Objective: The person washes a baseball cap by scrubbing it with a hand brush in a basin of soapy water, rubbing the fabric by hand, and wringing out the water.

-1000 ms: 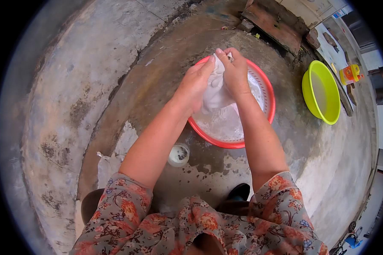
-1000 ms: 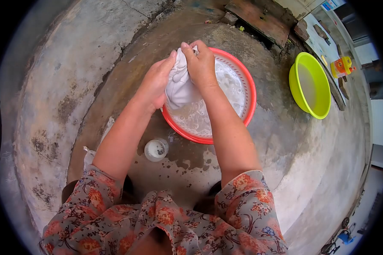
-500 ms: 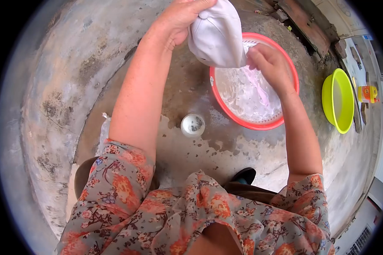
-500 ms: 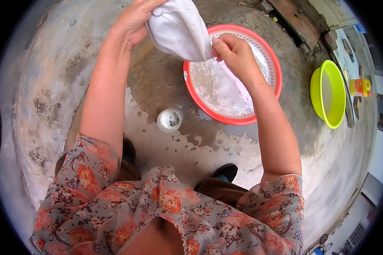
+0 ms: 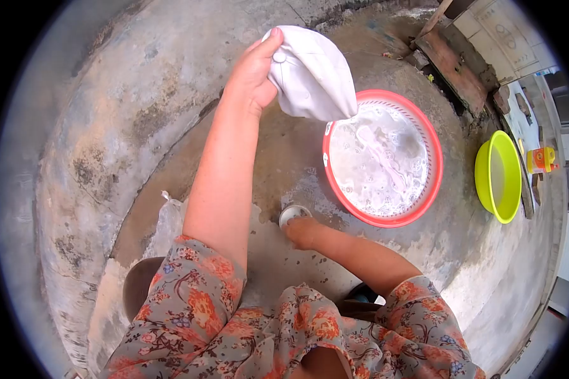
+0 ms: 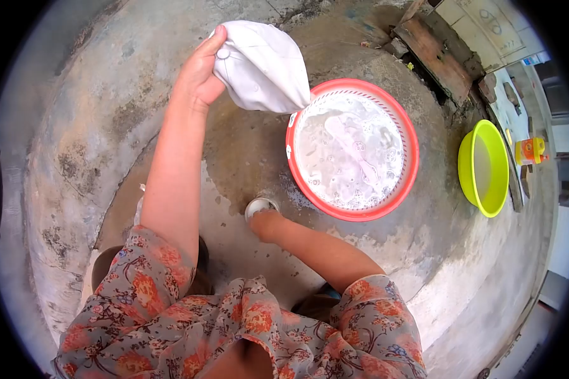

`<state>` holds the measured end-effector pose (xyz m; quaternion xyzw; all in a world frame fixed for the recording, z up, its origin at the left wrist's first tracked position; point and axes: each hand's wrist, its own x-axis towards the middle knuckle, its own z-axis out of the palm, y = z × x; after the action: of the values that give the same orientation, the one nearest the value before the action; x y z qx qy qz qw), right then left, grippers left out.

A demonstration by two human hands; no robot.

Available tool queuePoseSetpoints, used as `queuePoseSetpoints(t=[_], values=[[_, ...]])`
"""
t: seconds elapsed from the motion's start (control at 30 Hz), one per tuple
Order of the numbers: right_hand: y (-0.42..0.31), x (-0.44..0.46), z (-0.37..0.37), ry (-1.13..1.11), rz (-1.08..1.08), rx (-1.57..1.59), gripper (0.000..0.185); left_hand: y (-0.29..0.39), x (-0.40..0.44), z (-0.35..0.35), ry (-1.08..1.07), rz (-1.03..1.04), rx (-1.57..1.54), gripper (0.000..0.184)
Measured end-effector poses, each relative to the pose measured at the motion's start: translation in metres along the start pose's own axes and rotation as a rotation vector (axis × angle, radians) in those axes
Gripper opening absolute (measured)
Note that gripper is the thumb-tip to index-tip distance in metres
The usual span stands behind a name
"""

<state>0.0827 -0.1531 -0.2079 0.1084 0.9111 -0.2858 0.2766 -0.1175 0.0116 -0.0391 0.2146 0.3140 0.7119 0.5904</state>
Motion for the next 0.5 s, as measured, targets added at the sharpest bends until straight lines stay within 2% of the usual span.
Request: queuePoseSetpoints(t=[0.1,0.17,0.3,0.37,0.5], values=[[-0.002,0.013,0.001,0.085,0.125,0.087,0.036,-0.004,-0.004,-0.002,-0.057,-0.063,-0.141,0.030],[0.000,0.023,0.001,-0.001,0.293,0.306,0.041,-0.007,-0.005,-0.003,-0.085,-0.097,-0.195,0.031],[0.005,0.028,0.005,0.038,0.207,0.242,0.031,-0.013,-0.009,0.000,-0.089,-0.147,-0.259,0.034],[0.003,0.024,0.000,-0.142,0.186,0.273,0.030,-0.015,-0.010,0.001,-0.078,-0.152,-0.267,0.035],[0.000,0.023,-0.004,-0.156,0.203,0.272,0.028,-0.019,-0.010,0.000,-0.130,-0.141,-0.288,0.036]])
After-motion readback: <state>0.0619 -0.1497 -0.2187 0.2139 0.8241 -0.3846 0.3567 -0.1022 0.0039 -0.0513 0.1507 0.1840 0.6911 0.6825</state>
